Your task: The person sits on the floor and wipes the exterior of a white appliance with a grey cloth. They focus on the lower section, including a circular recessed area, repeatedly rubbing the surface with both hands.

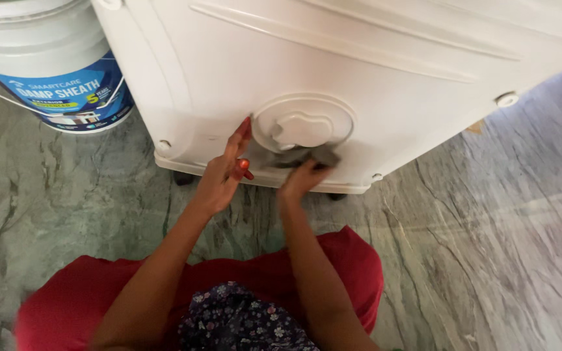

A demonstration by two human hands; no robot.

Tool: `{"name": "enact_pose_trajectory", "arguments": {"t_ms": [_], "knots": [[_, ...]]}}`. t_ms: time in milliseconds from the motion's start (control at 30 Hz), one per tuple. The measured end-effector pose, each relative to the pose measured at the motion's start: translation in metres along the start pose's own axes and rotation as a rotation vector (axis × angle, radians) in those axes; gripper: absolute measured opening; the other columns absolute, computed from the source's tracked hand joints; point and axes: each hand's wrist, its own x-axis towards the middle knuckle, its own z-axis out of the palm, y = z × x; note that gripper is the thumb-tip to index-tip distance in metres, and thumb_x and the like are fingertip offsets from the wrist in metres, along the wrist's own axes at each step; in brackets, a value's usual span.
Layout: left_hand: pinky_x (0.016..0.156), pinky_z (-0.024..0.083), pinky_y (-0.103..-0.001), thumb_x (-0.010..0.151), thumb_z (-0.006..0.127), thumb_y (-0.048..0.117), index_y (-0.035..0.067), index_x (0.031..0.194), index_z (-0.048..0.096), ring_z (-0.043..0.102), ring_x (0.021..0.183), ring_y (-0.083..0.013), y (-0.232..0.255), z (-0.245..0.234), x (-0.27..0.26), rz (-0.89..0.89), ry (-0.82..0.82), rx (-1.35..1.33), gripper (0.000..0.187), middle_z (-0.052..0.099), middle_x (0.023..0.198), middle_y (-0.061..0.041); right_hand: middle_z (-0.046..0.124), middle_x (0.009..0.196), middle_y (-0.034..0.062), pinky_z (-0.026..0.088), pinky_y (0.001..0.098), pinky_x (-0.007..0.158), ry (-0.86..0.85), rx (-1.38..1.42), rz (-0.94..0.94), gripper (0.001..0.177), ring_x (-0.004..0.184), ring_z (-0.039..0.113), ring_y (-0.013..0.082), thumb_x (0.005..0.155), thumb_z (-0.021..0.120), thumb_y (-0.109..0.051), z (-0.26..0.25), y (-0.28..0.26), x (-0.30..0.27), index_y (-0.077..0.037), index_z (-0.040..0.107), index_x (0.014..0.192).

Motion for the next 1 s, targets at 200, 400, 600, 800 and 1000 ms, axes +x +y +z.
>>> {"name": "enact_pose_trajectory", "arguments": {"t_ms": [200, 400, 600, 800, 1000], "knots": [[0.094, 0.060, -0.042, 0.092, 0.022, 0.088, 0.013, 0.166, 0.013, 0.036, 0.154, -0.0399, -0.002, 0.001, -0.001, 0.069, 0.001, -0.039, 0.106, 0.033, 0.169, -0.018, 0.048, 0.115, 0.0182, 0.039, 0.0435, 0.082, -0.130, 0.232, 0.327, 0.041, 0.096, 0.046, 0.0297, 0.107, 0.056, -0.014, 0.023, 0.003, -0.057, 0.006, 0.046, 0.140], [0.082, 0.061, -0.041, 0.086, 0.017, 0.090, 0.017, 0.165, 0.013, 0.072, 0.104, -0.0354, 0.011, -0.003, 0.000, 0.006, -0.005, -0.020, 0.107, 0.041, 0.165, -0.014, 0.060, 0.110, 0.0074, 0.053, 0.0340, 0.076, 0.065, 0.201, 0.039, 0.031, 0.091, 0.058, 0.0178, 0.091, 0.063, 0.001, 0.016, -0.041, -0.011, -0.004, 0.053, 0.121], [0.078, 0.060, -0.043, 0.089, 0.019, 0.089, 0.020, 0.166, 0.012, 0.075, 0.073, -0.0294, 0.014, -0.012, 0.000, -0.016, -0.023, -0.056, 0.104, 0.047, 0.161, -0.014, 0.063, 0.111, 0.0084, 0.052, 0.0352, 0.089, 0.060, -0.025, -0.373, 0.030, 0.100, 0.060, 0.0210, 0.089, 0.070, 0.009, 0.013, -0.102, 0.022, -0.001, 0.056, 0.113], [0.076, 0.061, -0.043, 0.086, 0.019, 0.091, 0.021, 0.165, 0.010, 0.075, 0.075, -0.0315, 0.015, -0.024, 0.001, -0.005, -0.026, -0.097, 0.106, 0.047, 0.160, -0.015, 0.063, 0.115, 0.0116, 0.048, 0.0462, 0.104, -0.290, -0.241, -1.045, 0.032, 0.113, 0.057, 0.0280, 0.079, 0.066, 0.006, 0.044, -0.163, 0.034, -0.006, 0.065, 0.108], [0.082, 0.060, -0.045, 0.081, 0.010, 0.094, 0.022, 0.165, 0.006, 0.078, 0.085, -0.0350, 0.007, -0.024, 0.000, 0.027, 0.040, -0.100, 0.111, 0.052, 0.157, -0.018, 0.065, 0.125, 0.0094, 0.051, 0.0472, 0.093, -0.960, -0.966, -1.587, 0.030, 0.119, 0.056, 0.0334, 0.091, 0.070, -0.008, 0.074, -0.165, 0.003, -0.011, 0.072, 0.120]]}}
